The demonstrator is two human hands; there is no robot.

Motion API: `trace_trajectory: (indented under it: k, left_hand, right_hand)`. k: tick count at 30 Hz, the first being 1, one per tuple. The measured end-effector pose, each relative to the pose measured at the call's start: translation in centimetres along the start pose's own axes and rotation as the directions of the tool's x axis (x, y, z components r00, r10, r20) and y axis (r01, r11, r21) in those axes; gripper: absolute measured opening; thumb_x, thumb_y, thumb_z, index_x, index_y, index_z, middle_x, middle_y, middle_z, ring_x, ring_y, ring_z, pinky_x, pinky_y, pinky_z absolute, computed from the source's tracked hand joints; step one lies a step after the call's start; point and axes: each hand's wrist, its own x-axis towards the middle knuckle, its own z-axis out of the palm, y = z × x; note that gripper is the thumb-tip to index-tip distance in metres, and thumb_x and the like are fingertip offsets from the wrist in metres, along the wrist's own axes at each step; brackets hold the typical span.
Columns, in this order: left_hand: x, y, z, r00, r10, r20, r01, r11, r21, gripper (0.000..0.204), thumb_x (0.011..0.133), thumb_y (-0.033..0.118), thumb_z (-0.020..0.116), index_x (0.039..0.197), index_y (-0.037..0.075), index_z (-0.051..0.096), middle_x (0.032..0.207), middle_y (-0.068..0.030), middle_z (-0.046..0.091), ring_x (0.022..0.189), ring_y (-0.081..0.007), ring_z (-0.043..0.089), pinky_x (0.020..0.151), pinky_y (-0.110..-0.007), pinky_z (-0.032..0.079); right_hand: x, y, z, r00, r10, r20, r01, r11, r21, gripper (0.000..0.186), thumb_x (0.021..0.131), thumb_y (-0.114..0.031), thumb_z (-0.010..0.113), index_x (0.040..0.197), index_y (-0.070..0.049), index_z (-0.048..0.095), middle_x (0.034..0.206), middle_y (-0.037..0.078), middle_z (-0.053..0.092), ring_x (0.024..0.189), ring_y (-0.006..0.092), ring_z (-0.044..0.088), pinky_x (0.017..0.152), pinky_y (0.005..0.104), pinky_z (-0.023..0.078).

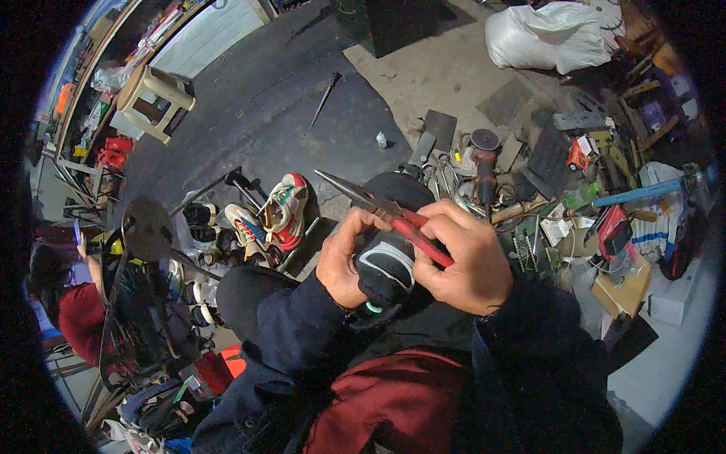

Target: The person holds a black sneaker on their lap and uses a red-handled screwdriver to pry and separate the sole from the upper. They then apply glue from a small white bottle along the separated edge and press the parts together to bond them.

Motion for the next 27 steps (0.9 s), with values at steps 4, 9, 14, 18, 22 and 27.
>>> trace_trajectory:
  k: [4,9,14,18,22,27]
  left_hand:
    - [0.0,-0.1,-0.3,1.0,-0.019,0.015,0.019,0.999,-0.049,0.051,0.074,0.006,0.085,0.117,0.006,0.059,0.109,-0.0123,0.065,0.103,-0.0275,0.069,0.093,-0.034,0.052]
    - [0.1,-0.1,-0.4,1.0,0.003,0.016,-0.002,0.996,-0.09,0.052,0.075,0.003,0.086,0.118,0.006,0.058,0.11,-0.0104,0.066,0.103,-0.0224,0.068,0.094,-0.032,0.052]
    - [0.1,0.1,-0.4,1.0,-0.003,0.024,0.005,0.996,-0.084,0.052,0.075,0.003,0.086,0.118,0.006,0.058,0.113,-0.0109,0.068,0.104,-0.0217,0.07,0.093,-0.033,0.053]
    - [-0.1,-0.1,-0.5,0.997,-0.071,0.041,0.075,0.99,-0.119,0.051,0.075,0.003,0.085,0.118,0.007,0.058,0.113,-0.0124,0.068,0.106,-0.0261,0.071,0.094,-0.034,0.053]
    - [-0.1,-0.3,0.0,0.999,0.042,-0.008,-0.042,0.999,0.028,0.051,0.074,0.006,0.082,0.119,0.008,0.059,0.111,-0.0147,0.066,0.108,-0.0372,0.068,0.095,-0.04,0.053]
    - [-0.6,0.8,0.8,0.997,0.074,-0.012,-0.07,0.979,0.191,0.055,0.074,0.011,0.081,0.124,0.009,0.058,0.114,-0.015,0.065,0.112,-0.0411,0.063,0.092,-0.047,0.053]
  right_hand:
    - [-0.1,0.1,-0.1,0.999,0.0,-0.036,0.002,0.999,0.049,0.02,0.077,0.003,0.076,0.092,0.002,0.064,0.103,0.018,0.07,0.083,0.0326,0.071,0.072,0.0371,0.056]
    - [-0.2,0.8,-0.4,0.979,0.19,-0.078,-0.166,0.955,0.247,0.01,0.086,0.001,0.076,0.094,0.003,0.071,0.098,0.014,0.071,0.082,0.0198,0.068,0.075,0.0313,0.053]
    - [-1.1,0.8,-2.3,0.943,0.309,0.128,-0.333,0.899,0.284,0.011,0.096,-0.007,0.074,0.097,0.003,0.073,0.092,0.01,0.069,0.082,0.0156,0.065,0.075,0.0292,0.05]
    - [-3.6,0.1,-6.0,0.795,0.425,0.432,-0.54,0.821,0.186,0.016,0.1,-0.014,0.071,0.102,0.002,0.071,0.092,0.01,0.069,0.084,0.0161,0.066,0.076,0.0313,0.051]
    - [-6.7,-0.9,-8.0,0.814,0.326,0.481,-0.489,0.832,0.263,0.016,0.102,-0.014,0.066,0.11,0.0,0.069,0.098,0.013,0.069,0.091,0.0222,0.07,0.083,0.0347,0.053]
    - [-9.1,-2.7,-9.6,0.82,0.369,0.437,-0.446,0.891,0.084,0.022,0.096,0.0,0.058,0.115,0.001,0.069,0.112,0.019,0.069,0.104,0.0341,0.071,0.093,0.0391,0.054]
